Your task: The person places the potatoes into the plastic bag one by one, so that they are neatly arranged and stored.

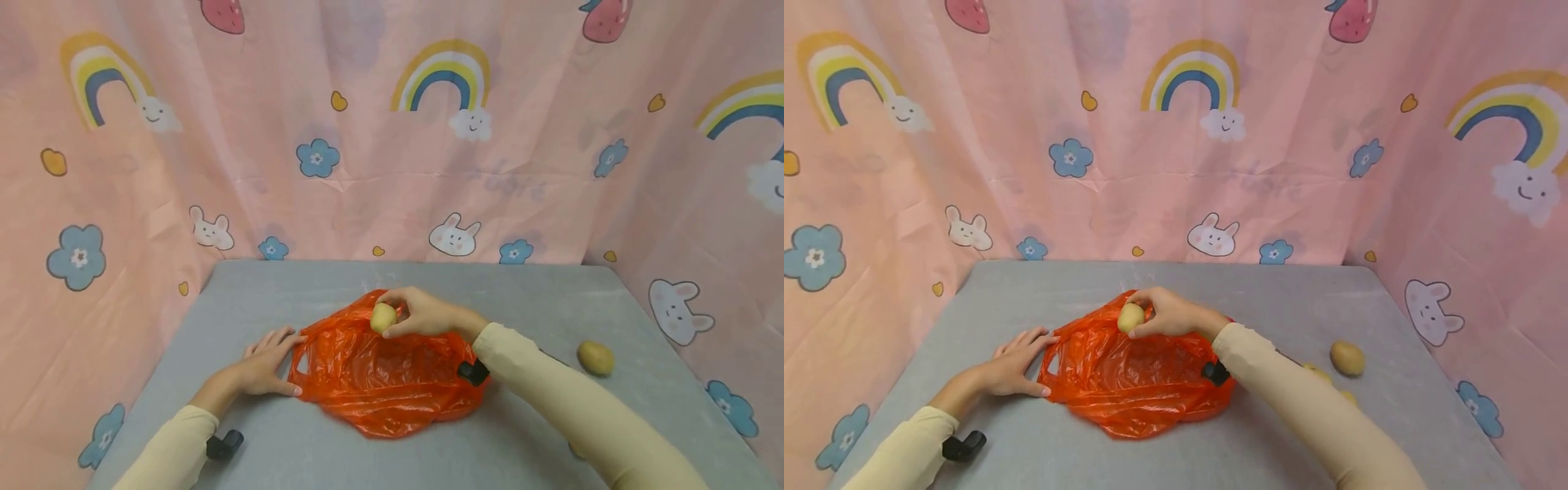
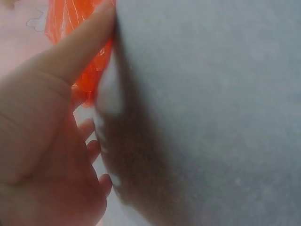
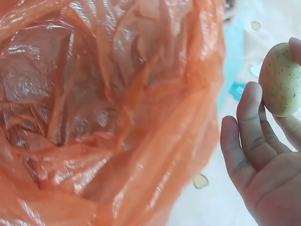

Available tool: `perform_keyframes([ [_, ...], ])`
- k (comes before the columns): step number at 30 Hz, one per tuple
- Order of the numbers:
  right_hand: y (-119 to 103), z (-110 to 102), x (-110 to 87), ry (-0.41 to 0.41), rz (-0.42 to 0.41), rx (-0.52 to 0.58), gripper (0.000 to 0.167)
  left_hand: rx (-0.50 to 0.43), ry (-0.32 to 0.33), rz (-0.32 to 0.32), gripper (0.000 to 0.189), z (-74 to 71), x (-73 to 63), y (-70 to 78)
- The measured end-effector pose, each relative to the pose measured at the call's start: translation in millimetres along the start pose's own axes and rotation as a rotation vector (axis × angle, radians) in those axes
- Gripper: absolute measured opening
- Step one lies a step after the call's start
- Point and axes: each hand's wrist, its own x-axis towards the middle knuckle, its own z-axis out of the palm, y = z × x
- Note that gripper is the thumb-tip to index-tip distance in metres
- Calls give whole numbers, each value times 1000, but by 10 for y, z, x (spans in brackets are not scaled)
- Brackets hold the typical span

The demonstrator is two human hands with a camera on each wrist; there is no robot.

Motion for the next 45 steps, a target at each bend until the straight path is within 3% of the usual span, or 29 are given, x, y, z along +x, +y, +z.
perform_keyframes([
  [6,52,135,121,-42,44,5,57,-15,13,4,102,31,23,-58],
  [15,19,298,297,-61,77,-98,59,-20,26,10,102,106,93,-163],
  [36,-203,552,589,-138,51,-179,54,-29,13,-1,102,102,103,-176],
  [45,-264,694,728,-140,103,-268,56,-36,31,12,102,98,67,-195],
])
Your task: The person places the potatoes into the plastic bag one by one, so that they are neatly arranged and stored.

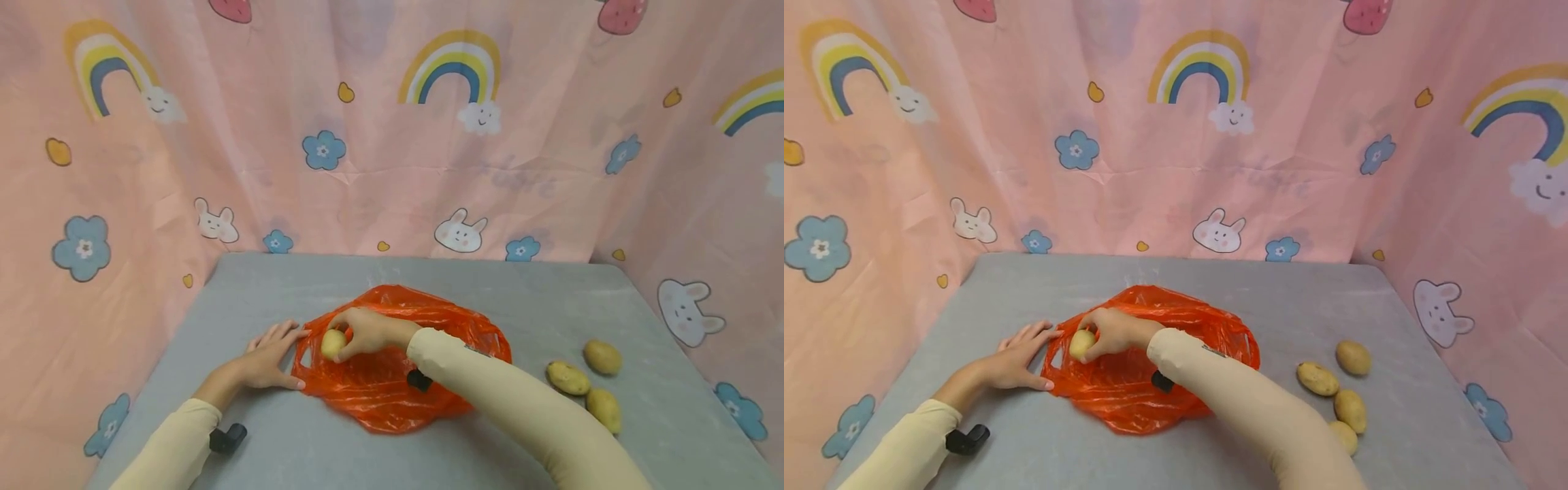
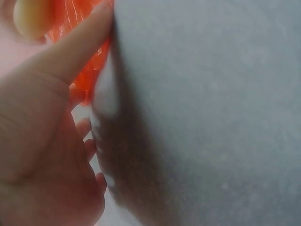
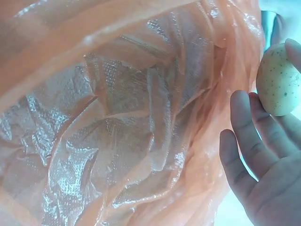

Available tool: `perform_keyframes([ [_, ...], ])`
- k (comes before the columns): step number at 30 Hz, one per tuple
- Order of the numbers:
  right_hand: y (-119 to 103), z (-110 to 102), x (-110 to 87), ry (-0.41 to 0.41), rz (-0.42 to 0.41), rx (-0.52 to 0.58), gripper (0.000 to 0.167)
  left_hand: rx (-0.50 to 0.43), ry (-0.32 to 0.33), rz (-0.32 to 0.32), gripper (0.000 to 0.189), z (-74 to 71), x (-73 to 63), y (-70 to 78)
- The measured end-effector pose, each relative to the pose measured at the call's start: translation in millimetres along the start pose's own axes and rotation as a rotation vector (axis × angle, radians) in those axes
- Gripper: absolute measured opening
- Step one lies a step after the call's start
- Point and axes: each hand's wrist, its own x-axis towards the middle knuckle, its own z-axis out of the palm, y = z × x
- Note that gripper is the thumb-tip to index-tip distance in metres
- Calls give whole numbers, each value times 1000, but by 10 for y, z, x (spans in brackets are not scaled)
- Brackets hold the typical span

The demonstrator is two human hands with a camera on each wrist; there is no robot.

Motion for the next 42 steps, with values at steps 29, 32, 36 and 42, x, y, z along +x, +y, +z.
perform_keyframes([
  [29,9,236,66,-10,45,-96,60,4,5,5,102,1,19,16],
  [32,7,231,64,-18,48,-78,60,1,0,2,102,7,26,1],
  [36,11,230,66,-25,57,-41,58,-6,-9,-5,102,14,21,-3],
  [42,58,233,70,-40,51,39,53,-20,-14,-11,102,14,6,14],
])
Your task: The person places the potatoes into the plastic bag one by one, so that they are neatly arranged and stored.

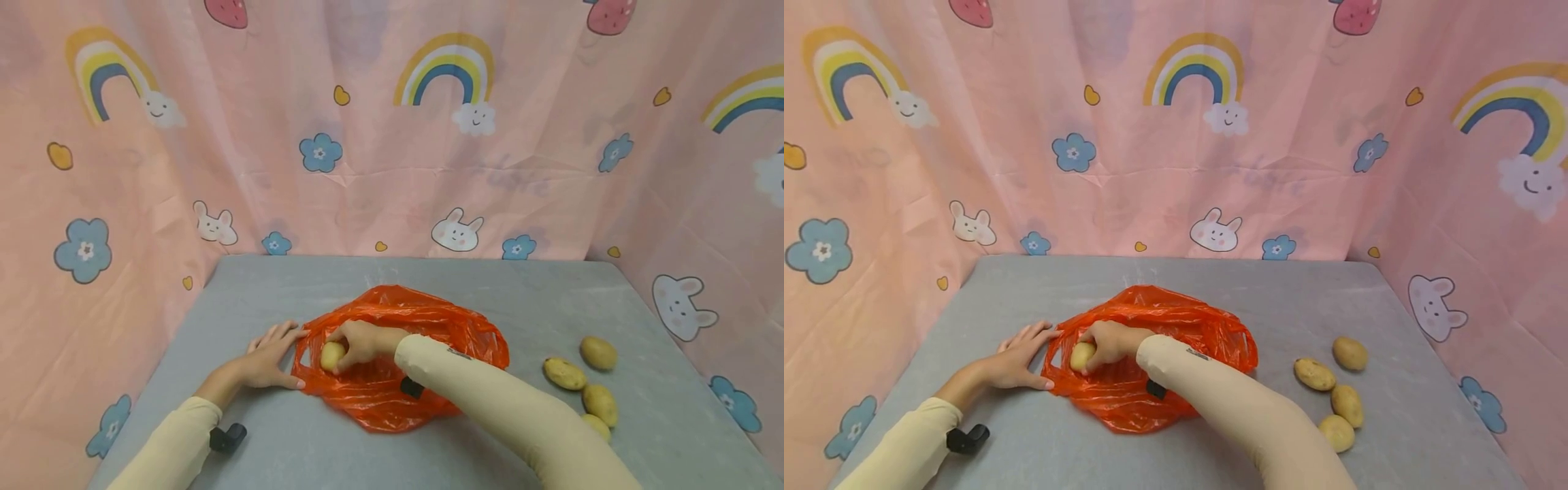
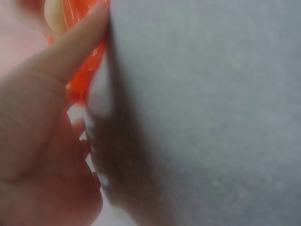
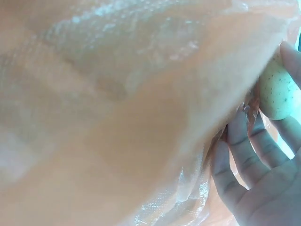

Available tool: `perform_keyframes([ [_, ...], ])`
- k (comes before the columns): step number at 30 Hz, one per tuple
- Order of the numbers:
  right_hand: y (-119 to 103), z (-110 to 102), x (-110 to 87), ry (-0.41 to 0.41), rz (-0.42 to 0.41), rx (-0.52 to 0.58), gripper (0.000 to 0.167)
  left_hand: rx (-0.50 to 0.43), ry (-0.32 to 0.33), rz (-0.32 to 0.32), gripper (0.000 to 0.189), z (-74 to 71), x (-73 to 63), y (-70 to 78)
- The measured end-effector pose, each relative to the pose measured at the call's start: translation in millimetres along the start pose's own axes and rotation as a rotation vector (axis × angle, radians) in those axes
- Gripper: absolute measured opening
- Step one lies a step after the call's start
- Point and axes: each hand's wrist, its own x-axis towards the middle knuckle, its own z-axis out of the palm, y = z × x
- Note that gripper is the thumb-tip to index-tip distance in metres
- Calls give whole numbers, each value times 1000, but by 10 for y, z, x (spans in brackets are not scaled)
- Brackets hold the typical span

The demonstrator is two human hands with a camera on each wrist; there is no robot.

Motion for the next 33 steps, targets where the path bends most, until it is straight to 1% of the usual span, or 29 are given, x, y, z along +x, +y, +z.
perform_keyframes([
  [6,57,-18,7,-14,-34,34,50,4,2,3,102,-3,8,14],
  [9,75,-35,0,-26,-47,45,51,9,5,4,101,-3,16,18],
  [15,90,-67,-46,-41,-25,33,67,-9,-5,-6,102,-2,4,23],
  [18,97,-101,-92,-38,-20,40,69,-11,-4,-8,104,0,-11,28],
  [23,137,-202,-198,-19,-45,73,65,-19,0,0,103,-1,-6,34],
  [26,169,-270,-286,1,-56,122,62,-25,0,8,103,8,-2,26],
  [29,209,-346,-395,31,-73,167,59,-32,10,14,103,22,-2,10],
  [33,244,-446,-597,76,-116,176,55,-17,10,10,104,48,-24,-24],
])
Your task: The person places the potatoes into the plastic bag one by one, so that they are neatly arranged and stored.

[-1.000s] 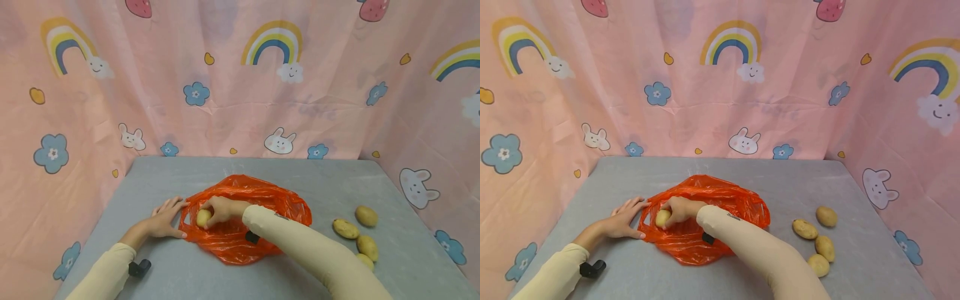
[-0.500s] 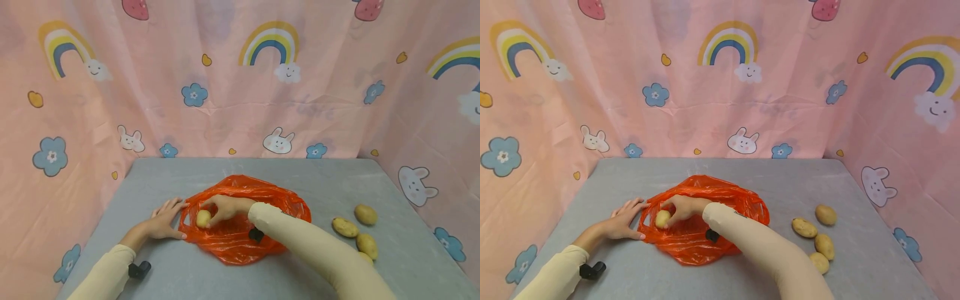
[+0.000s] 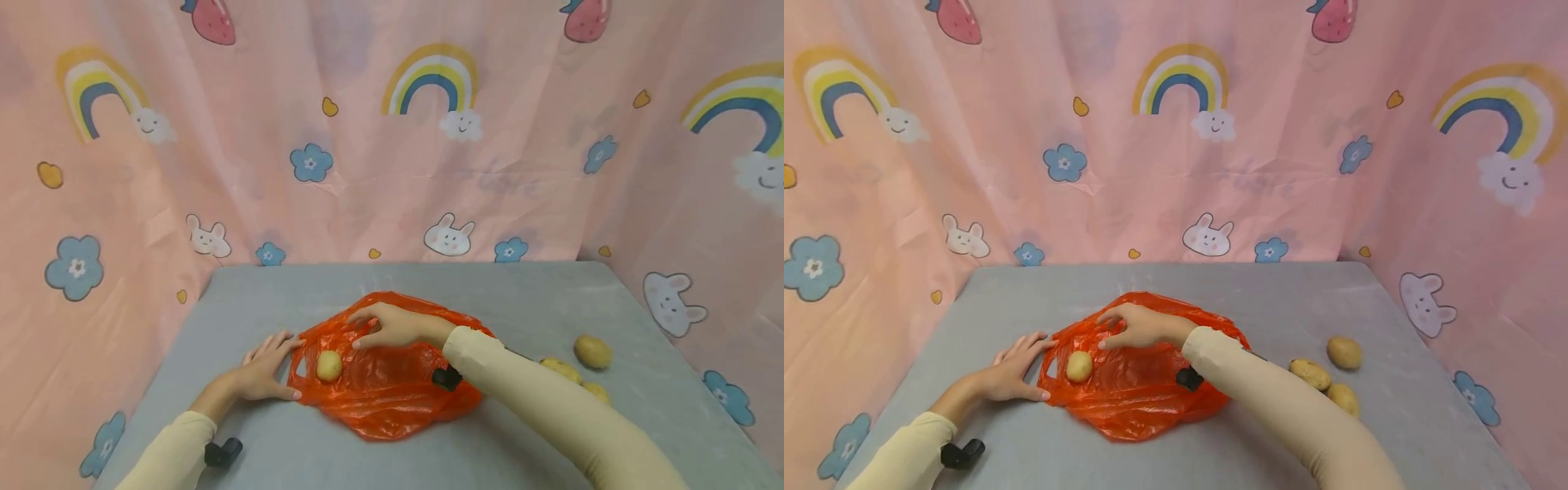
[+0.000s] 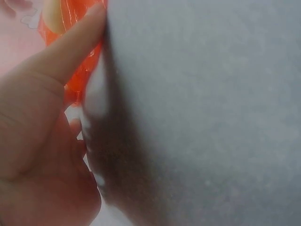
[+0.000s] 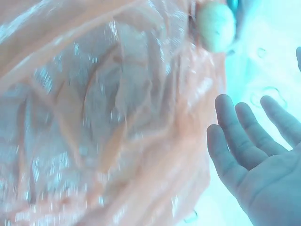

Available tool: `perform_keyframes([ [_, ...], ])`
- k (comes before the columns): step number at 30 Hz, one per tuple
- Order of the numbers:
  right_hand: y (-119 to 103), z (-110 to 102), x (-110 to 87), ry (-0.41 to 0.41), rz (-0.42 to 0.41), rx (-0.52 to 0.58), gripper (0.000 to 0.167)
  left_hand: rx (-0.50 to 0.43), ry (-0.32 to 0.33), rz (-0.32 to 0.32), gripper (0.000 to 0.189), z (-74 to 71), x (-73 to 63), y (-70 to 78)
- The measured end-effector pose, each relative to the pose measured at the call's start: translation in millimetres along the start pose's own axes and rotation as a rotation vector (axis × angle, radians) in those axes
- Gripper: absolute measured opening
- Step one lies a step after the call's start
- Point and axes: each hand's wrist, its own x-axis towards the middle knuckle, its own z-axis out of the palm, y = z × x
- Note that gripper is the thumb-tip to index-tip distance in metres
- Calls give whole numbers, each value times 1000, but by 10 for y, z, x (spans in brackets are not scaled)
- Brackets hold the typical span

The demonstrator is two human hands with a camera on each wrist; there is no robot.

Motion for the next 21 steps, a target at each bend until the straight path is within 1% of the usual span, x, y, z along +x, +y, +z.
perform_keyframes([
  [3,-4,-77,-154,28,-19,5,53,12,8,-12,105,22,-30,-27],
  [8,30,-184,-451,92,-11,17,54,5,38,-10,103,35,-52,-52],
  [11,76,-243,-665,120,-17,24,54,-3,31,-2,104,40,-49,-48],
  [14,139,-310,-863,154,-30,21,53,-3,17,-7,104,47,-36,-38],
  [18,198,-416,-1099,224,-37,-12,52,-6,9,-15,104,45,-12,-11],
  [21,238,-501,-1259,269,-45,-25,50,-13,14,-3,103,26,-3,25],
])
